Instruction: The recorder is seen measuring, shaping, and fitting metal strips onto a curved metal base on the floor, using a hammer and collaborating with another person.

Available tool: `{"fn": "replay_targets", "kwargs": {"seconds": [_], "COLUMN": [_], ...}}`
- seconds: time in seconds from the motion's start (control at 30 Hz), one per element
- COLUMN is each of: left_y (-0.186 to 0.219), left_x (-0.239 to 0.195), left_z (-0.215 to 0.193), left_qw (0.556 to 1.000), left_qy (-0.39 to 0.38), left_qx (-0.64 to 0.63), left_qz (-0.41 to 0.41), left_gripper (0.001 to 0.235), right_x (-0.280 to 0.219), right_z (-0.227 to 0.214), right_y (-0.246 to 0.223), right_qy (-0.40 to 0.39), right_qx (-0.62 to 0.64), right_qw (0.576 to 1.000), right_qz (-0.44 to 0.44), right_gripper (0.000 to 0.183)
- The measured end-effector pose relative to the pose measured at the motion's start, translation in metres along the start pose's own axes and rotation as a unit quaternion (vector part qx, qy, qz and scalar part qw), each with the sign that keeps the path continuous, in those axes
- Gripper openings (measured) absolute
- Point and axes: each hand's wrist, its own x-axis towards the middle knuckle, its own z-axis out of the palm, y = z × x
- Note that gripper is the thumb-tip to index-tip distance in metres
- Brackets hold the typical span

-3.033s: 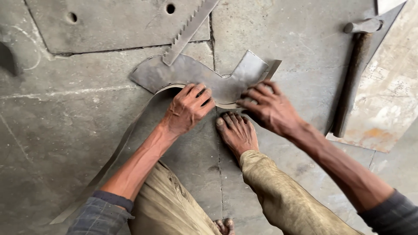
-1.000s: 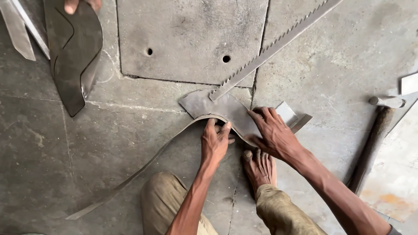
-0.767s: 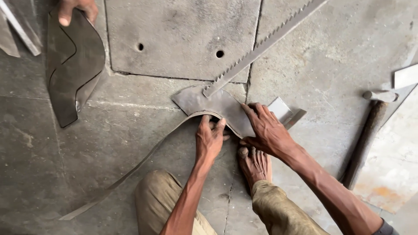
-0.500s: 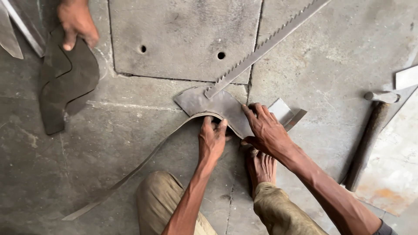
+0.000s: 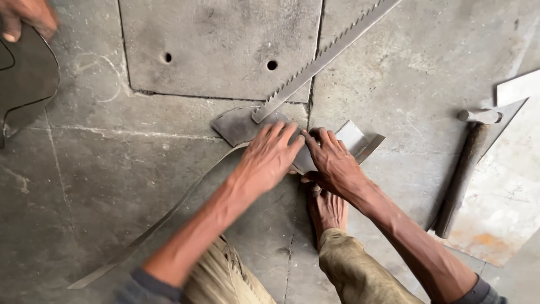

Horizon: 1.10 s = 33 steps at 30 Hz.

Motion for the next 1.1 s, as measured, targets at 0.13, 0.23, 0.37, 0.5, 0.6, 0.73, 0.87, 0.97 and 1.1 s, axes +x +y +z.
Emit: {"fn": "replay_targets", "kwargs": {"seconds": [0.13, 0.23, 0.37, 0.5, 0.6, 0.73, 0.87, 0.97, 1.1], "left_y": [-0.021, -0.019, -0.016, -0.012, -0.007, -0.006, -0.01, -0.013, -0.01], "left_x": [0.013, 0.021, 0.022, 0.028, 0.034, 0.037, 0.034, 0.031, 0.036], "left_z": [0.017, 0.012, 0.017, 0.001, -0.011, -0.01, 0.0, 0.006, 0.0], "left_qw": [0.99, 0.984, 0.987, 0.987, 0.984, 0.979, 0.98, 0.982, 0.979], "left_qy": [-0.116, -0.15, -0.134, -0.143, -0.163, -0.18, -0.183, -0.174, -0.187], "left_qx": [-0.028, -0.045, -0.064, -0.063, -0.062, -0.092, -0.073, -0.073, -0.076], "left_qz": [0.077, 0.085, 0.055, 0.041, 0.037, 0.023, 0.014, 0.019, 0.025], "left_gripper": [0.057, 0.058, 0.056, 0.054, 0.056, 0.067, 0.064, 0.06, 0.059], "right_x": [-0.005, -0.008, -0.012, -0.015, -0.029, -0.072, -0.098, -0.099, -0.086], "right_z": [0.005, 0.011, 0.024, 0.011, -0.016, -0.029, -0.023, -0.016, -0.018], "right_y": [0.005, 0.01, 0.022, 0.022, 0.027, 0.082, 0.109, 0.097, 0.092], "right_qy": [0.02, 0.041, 0.072, 0.089, 0.041, 0.15, 0.237, 0.183, 0.157], "right_qx": [0.02, 0.025, 0.002, 0.004, 0.079, 0.166, 0.154, -0.001, -0.122], "right_qw": [1.0, 0.999, 0.997, 0.995, 0.996, 0.972, 0.948, 0.981, 0.979], "right_qz": [-0.001, -0.009, -0.029, -0.048, -0.02, 0.071, 0.149, 0.065, 0.034], "right_gripper": [0.109, 0.108, 0.113, 0.111, 0.102, 0.063, 0.041, 0.051, 0.06]}}
